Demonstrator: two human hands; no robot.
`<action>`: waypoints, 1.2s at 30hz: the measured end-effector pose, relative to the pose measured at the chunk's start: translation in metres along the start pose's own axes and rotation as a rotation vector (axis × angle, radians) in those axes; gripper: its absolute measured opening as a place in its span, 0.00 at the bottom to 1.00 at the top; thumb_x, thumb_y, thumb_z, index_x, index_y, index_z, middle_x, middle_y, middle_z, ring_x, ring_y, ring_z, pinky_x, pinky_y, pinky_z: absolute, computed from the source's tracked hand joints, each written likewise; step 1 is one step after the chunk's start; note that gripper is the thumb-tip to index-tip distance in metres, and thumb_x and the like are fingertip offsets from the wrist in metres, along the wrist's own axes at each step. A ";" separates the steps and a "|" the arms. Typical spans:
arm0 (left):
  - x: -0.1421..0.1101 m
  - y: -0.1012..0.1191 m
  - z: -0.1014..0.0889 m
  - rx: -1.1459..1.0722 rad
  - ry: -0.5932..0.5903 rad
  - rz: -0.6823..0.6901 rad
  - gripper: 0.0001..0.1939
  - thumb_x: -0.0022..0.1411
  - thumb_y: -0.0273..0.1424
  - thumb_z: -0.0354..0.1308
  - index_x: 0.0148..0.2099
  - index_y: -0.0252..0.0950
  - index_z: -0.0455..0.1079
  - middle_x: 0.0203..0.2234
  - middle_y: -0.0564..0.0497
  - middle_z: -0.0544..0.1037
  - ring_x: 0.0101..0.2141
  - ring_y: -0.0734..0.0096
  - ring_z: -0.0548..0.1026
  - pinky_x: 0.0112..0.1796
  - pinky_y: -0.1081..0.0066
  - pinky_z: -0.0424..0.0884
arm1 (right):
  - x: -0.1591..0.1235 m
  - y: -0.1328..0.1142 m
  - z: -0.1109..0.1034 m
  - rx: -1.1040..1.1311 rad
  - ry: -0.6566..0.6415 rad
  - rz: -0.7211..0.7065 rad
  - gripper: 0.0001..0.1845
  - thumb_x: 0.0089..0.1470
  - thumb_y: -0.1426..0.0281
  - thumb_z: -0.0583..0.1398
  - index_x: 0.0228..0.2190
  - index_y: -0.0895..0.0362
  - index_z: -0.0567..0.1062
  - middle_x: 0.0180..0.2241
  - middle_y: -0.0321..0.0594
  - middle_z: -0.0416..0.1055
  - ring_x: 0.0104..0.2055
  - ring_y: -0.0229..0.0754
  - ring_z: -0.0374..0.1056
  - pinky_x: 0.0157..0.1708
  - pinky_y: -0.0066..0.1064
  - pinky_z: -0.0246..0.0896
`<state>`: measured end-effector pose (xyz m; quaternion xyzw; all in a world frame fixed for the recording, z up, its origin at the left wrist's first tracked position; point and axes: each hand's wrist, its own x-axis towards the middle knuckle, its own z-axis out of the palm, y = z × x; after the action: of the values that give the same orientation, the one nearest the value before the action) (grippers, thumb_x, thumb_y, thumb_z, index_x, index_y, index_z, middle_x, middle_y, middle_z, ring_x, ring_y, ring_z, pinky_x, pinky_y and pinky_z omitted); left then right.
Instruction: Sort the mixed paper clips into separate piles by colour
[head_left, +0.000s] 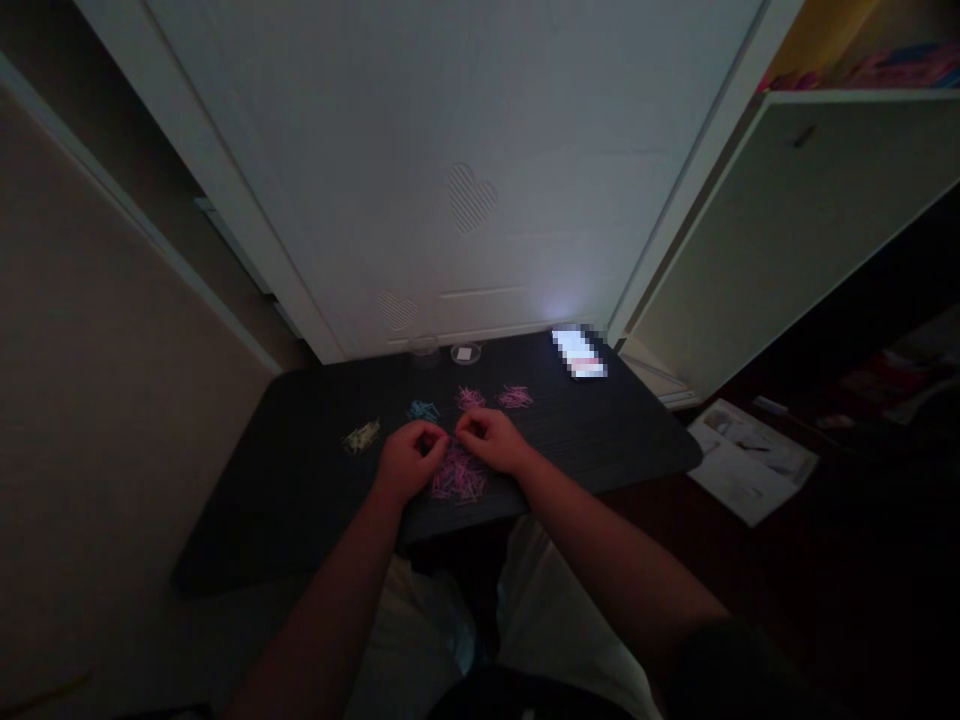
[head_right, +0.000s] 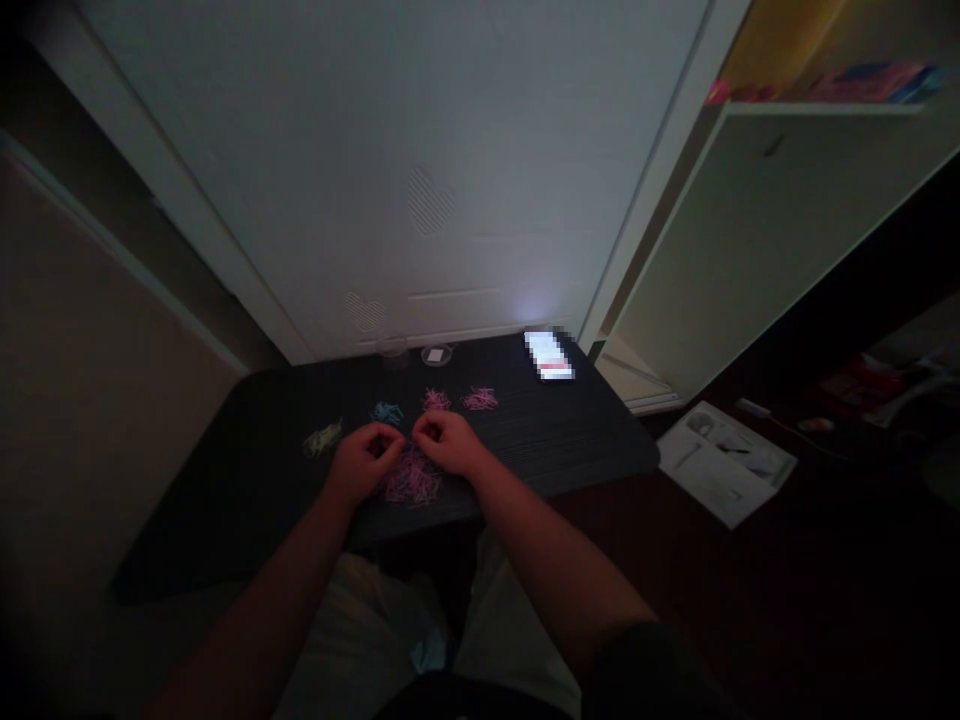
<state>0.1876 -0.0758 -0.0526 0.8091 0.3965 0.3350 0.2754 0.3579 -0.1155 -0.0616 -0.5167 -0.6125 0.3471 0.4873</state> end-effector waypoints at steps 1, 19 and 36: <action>0.000 0.000 0.000 0.003 0.005 0.002 0.06 0.54 0.33 0.57 0.30 0.36 0.71 0.23 0.52 0.75 0.25 0.73 0.71 0.26 0.74 0.65 | 0.000 0.000 0.000 -0.014 0.010 -0.003 0.03 0.46 0.72 0.58 0.24 0.59 0.71 0.20 0.32 0.64 0.23 0.32 0.58 0.24 0.25 0.53; -0.001 -0.001 0.001 0.004 -0.010 0.000 0.06 0.54 0.33 0.57 0.30 0.36 0.71 0.23 0.53 0.74 0.25 0.74 0.69 0.27 0.74 0.64 | 0.001 0.000 0.000 -0.133 0.067 -0.012 0.05 0.50 0.71 0.56 0.25 0.57 0.68 0.22 0.33 0.64 0.26 0.34 0.58 0.27 0.26 0.53; -0.002 0.003 -0.001 0.056 0.219 -0.122 0.06 0.54 0.31 0.55 0.29 0.35 0.70 0.24 0.52 0.74 0.27 0.72 0.71 0.32 0.72 0.67 | 0.003 0.007 0.004 -0.317 0.136 -0.103 0.05 0.50 0.73 0.55 0.27 0.58 0.72 0.29 0.39 0.69 0.32 0.40 0.64 0.35 0.32 0.59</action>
<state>0.1876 -0.0788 -0.0503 0.7493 0.4821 0.3927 0.2277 0.3564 -0.1110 -0.0682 -0.5771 -0.6508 0.1850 0.4573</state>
